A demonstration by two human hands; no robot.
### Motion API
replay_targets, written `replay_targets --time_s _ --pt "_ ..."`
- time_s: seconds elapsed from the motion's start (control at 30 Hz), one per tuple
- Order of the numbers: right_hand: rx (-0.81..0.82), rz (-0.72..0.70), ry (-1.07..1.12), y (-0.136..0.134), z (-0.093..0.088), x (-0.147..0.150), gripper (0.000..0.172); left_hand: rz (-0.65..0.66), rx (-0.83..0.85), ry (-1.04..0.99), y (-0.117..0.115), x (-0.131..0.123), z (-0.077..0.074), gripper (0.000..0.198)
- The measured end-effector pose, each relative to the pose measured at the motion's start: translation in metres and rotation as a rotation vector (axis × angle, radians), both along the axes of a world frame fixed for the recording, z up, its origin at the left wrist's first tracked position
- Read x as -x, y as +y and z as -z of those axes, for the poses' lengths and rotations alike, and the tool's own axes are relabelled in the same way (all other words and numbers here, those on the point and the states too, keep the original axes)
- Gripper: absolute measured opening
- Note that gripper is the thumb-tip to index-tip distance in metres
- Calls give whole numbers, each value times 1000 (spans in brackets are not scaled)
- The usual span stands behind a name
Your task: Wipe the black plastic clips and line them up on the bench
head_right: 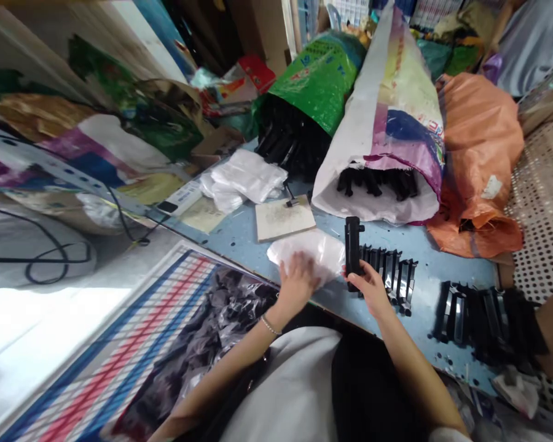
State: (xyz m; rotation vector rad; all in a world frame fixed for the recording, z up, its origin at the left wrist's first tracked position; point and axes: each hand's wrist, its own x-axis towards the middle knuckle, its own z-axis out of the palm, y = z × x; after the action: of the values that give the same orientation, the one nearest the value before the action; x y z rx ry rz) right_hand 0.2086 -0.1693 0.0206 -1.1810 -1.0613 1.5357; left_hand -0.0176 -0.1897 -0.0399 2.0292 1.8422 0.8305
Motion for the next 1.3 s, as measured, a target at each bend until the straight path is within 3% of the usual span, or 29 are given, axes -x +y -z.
replay_targets --time_s 0.07,0.13,0.17,0.27,0.33,0.47,0.53,0.63,0.7,0.83,0.9,1.0,1.13,1.23,1.3 --pt "45 26 57 0 1 12 41 286 45 -17 -12 -11 1 40" --pt "80 41 84 -1 1 18 40 453 56 -119 -15 -13 -1 32" --pt "95 47 97 -2 1 18 40 430 44 -177 -13 -11 -2 32" --pt "140 45 157 -2 2 18 37 41 -29 -251 5 -5 -1 36" --pt "169 38 226 0 1 21 35 -85 -44 -217 16 -9 1 38" --pt "186 30 383 12 0 44 31 208 -10 -200 20 -22 -1 34" --pt "201 -1 456 23 2 63 31 137 -44 -164 17 -16 -1 35" --pt "272 -66 509 43 13 94 35 8 -52 -49 11 14 4 35" --pt "262 12 436 60 22 107 32 69 -13 11 7 42 10 34" --pt "104 343 259 87 30 102 30 191 0 60 1 79 8 30" --pt "71 383 285 92 28 90 31 185 -36 36 5 72 0 25" --pt "90 344 352 84 21 74 31 131 -76 -35 20 34 -10 17" --pt "155 238 403 56 13 55 32 117 54 -22 38 -7 -4 4" --pt "178 181 422 36 9 37 32 141 159 -208 46 2 5 14" --pt "222 146 462 28 6 29 32 93 227 -348 50 15 6 10"
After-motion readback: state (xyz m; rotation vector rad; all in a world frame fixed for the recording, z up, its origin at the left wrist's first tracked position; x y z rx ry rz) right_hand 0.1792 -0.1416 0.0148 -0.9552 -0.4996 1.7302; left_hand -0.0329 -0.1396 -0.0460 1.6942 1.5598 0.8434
